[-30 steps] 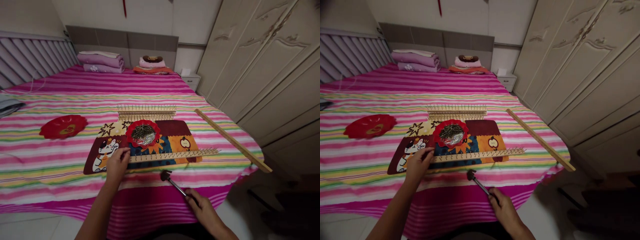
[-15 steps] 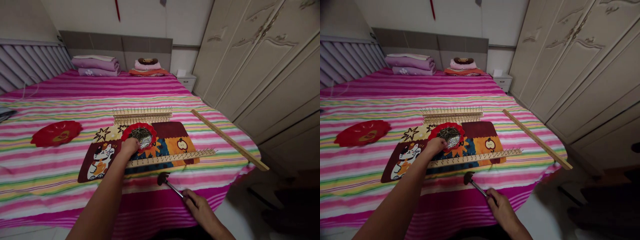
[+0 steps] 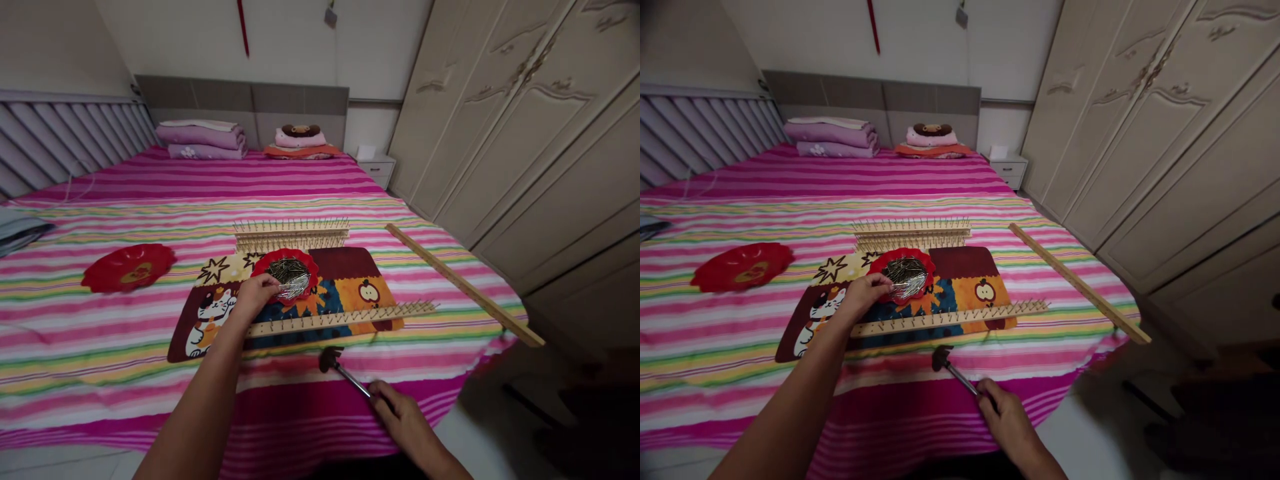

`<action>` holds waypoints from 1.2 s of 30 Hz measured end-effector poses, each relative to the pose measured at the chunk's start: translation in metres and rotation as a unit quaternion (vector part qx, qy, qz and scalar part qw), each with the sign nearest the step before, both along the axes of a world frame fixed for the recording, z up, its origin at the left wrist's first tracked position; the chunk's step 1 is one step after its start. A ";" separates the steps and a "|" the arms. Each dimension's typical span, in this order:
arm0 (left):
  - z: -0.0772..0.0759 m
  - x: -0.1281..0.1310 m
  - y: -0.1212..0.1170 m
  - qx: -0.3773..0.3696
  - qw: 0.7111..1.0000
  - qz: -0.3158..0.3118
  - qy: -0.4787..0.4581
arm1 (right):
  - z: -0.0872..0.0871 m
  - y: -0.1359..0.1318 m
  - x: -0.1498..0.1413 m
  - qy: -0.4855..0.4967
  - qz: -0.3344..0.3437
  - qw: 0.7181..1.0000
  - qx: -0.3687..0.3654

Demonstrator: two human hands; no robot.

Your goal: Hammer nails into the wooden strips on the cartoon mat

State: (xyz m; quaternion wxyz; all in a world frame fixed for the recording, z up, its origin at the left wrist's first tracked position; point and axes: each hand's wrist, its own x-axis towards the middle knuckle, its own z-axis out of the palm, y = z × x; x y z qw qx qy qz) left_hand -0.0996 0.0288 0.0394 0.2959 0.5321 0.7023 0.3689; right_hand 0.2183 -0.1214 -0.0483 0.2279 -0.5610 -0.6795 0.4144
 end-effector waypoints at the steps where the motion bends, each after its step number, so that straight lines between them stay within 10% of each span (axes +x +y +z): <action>1: 0.000 0.000 -0.001 0.007 1.000 0.008 -0.015 | 0.000 0.000 0.000 -0.001 0.002 1.000 0.000; 10: 0.003 -0.024 -0.048 0.061 0.994 0.092 -0.011 | -0.001 0.002 0.001 -0.006 0.008 1.000 0.013; 16: -0.009 -0.045 -0.085 -0.045 0.975 0.158 0.146 | -0.005 0.001 0.002 -0.014 0.010 1.000 0.020; 28: -0.015 -0.049 -0.051 -0.095 0.934 0.031 0.344 | -0.004 0.001 0.001 -0.030 0.015 0.999 0.019; 32: -0.008 -0.051 -0.045 -0.142 0.954 0.055 0.258 | -0.004 0.002 0.001 -0.030 0.012 0.999 0.012; 36: -0.008 -0.048 -0.061 -0.062 0.990 0.104 -0.074 | -0.007 0.001 0.002 -0.034 0.016 0.999 0.012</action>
